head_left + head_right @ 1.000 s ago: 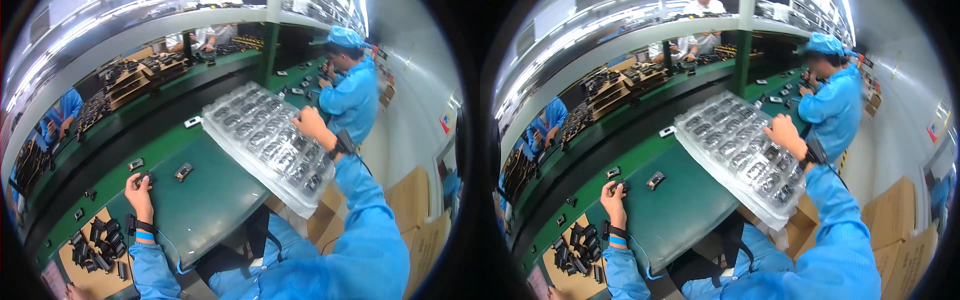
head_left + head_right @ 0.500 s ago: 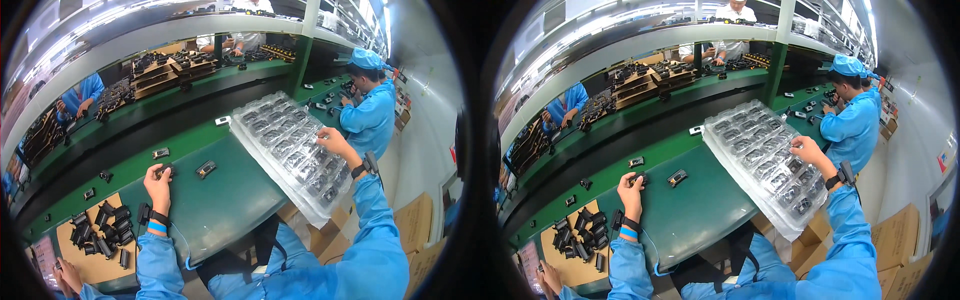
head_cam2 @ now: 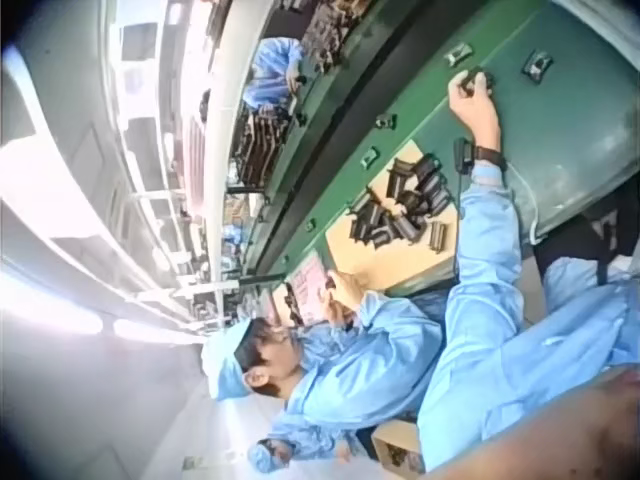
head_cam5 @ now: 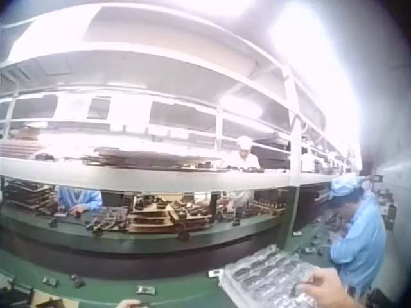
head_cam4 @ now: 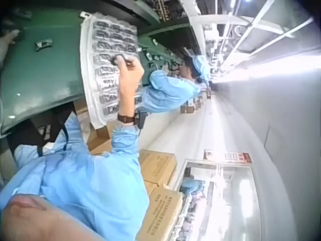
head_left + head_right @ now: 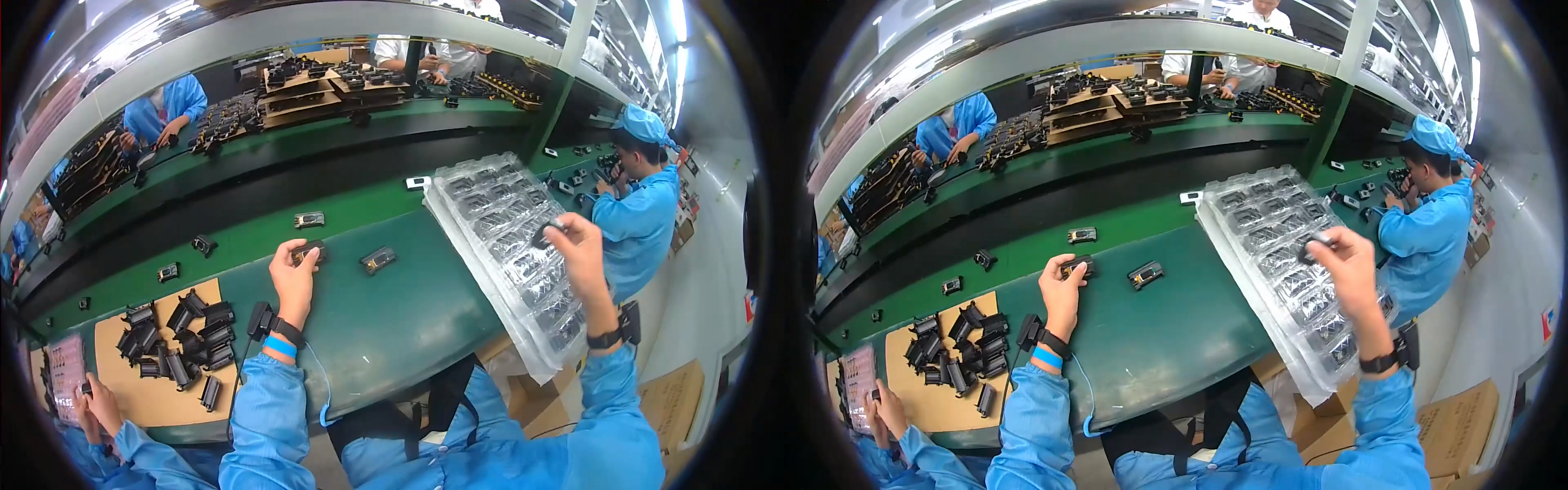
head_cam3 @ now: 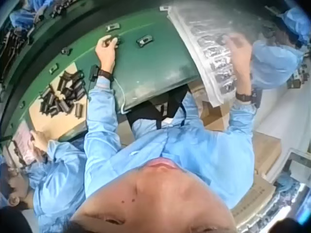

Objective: Inspecting and organizing small black plastic components on an industrial assembly line.

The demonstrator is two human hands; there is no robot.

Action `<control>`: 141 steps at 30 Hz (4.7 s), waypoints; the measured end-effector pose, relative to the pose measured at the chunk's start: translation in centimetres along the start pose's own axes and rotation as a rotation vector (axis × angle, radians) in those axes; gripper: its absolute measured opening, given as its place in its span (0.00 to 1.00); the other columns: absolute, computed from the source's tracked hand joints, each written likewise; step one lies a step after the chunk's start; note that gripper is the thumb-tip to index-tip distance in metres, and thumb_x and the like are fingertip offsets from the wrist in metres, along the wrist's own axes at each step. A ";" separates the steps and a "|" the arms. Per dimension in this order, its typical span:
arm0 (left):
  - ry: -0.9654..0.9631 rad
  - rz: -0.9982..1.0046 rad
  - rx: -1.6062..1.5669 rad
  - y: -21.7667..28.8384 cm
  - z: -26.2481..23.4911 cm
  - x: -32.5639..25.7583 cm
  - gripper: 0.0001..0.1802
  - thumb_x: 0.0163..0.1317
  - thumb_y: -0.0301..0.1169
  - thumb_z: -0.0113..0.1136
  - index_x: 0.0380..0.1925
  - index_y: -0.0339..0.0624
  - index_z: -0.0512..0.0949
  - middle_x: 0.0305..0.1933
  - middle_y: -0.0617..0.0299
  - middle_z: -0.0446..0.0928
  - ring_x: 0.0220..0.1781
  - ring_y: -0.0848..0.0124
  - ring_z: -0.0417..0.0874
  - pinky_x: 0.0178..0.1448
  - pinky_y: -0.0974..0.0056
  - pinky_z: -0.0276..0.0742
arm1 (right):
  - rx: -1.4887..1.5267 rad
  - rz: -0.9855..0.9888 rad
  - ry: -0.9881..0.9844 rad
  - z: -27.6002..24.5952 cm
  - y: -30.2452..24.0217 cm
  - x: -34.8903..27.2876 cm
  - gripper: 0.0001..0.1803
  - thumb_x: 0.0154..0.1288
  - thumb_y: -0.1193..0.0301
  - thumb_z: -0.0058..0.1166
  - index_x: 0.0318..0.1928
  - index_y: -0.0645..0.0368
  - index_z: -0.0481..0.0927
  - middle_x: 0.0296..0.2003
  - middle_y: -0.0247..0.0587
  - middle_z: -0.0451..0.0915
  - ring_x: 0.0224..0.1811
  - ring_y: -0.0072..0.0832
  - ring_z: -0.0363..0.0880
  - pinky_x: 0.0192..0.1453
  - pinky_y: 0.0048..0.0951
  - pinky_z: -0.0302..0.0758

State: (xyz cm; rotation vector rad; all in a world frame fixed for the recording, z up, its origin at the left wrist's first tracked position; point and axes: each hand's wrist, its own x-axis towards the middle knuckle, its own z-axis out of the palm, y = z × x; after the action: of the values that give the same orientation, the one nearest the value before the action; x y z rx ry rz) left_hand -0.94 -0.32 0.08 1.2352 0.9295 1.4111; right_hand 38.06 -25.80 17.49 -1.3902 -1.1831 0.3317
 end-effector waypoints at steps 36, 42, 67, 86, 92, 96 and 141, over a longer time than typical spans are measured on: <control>-0.130 -0.119 -0.213 0.8 0.2 0.4 0.13 0.78 0.25 0.58 0.58 0.32 0.80 0.48 0.55 0.87 0.43 0.72 0.88 0.44 0.66 0.88 | 0.024 -0.312 -0.578 32.0 7.8 3.5 0.24 0.59 0.78 0.73 0.57 0.62 0.85 0.45 0.41 0.77 0.36 0.27 0.78 0.40 0.30 0.78; -0.128 -0.113 -0.198 0.8 0.0 0.4 0.14 0.78 0.28 0.58 0.58 0.32 0.80 0.47 0.55 0.86 0.43 0.71 0.88 0.45 0.66 0.89 | -0.037 -0.366 -0.593 31.7 7.8 3.8 0.24 0.58 0.78 0.73 0.57 0.63 0.84 0.47 0.41 0.78 0.40 0.32 0.81 0.43 0.33 0.80; -0.181 -0.100 -0.226 0.7 0.0 0.3 0.14 0.77 0.25 0.58 0.59 0.32 0.80 0.51 0.56 0.87 0.50 0.71 0.88 0.54 0.65 0.86 | -0.139 -0.426 -0.529 32.2 8.7 3.5 0.26 0.58 0.75 0.75 0.59 0.57 0.87 0.45 0.42 0.77 0.46 0.39 0.81 0.50 0.39 0.80; -0.173 0.071 -0.143 1.3 -1.0 0.2 0.14 0.77 0.25 0.59 0.59 0.35 0.80 0.54 0.61 0.84 0.55 0.75 0.83 0.60 0.68 0.78 | 0.364 -0.036 -0.584 34.0 8.8 3.9 0.16 0.71 0.79 0.61 0.57 0.66 0.86 0.36 0.30 0.83 0.34 0.14 0.75 0.41 0.22 0.76; 0.061 -0.036 -0.167 1.8 0.0 0.4 0.29 0.80 0.32 0.56 0.76 0.37 0.61 0.64 0.44 0.81 0.56 0.58 0.89 0.51 0.61 0.88 | 0.265 -0.079 -0.495 38.0 9.4 12.6 0.16 0.67 0.80 0.65 0.54 0.69 0.85 0.33 0.36 0.87 0.33 0.19 0.80 0.42 0.25 0.78; 0.045 -0.075 -0.146 0.8 0.8 0.9 0.25 0.80 0.32 0.56 0.71 0.35 0.65 0.62 0.44 0.81 0.50 0.58 0.91 0.47 0.62 0.89 | -0.239 -0.086 -0.430 38.6 13.3 17.0 0.17 0.63 0.72 0.68 0.52 0.61 0.89 0.39 0.48 0.90 0.41 0.37 0.89 0.51 0.36 0.83; -0.140 -0.016 -0.153 1.2 0.8 -0.4 0.13 0.69 0.18 0.67 0.52 0.32 0.78 0.46 0.54 0.88 0.47 0.71 0.89 0.49 0.65 0.89 | 0.338 0.010 -0.593 31.7 8.8 4.0 0.16 0.69 0.78 0.64 0.55 0.70 0.86 0.36 0.32 0.84 0.36 0.15 0.79 0.41 0.22 0.79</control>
State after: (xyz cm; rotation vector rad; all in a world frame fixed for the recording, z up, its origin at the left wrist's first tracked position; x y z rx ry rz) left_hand -0.37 -1.04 1.28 1.1920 0.7205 1.3390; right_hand 18.83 -2.41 4.06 -1.0240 -1.5098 0.9524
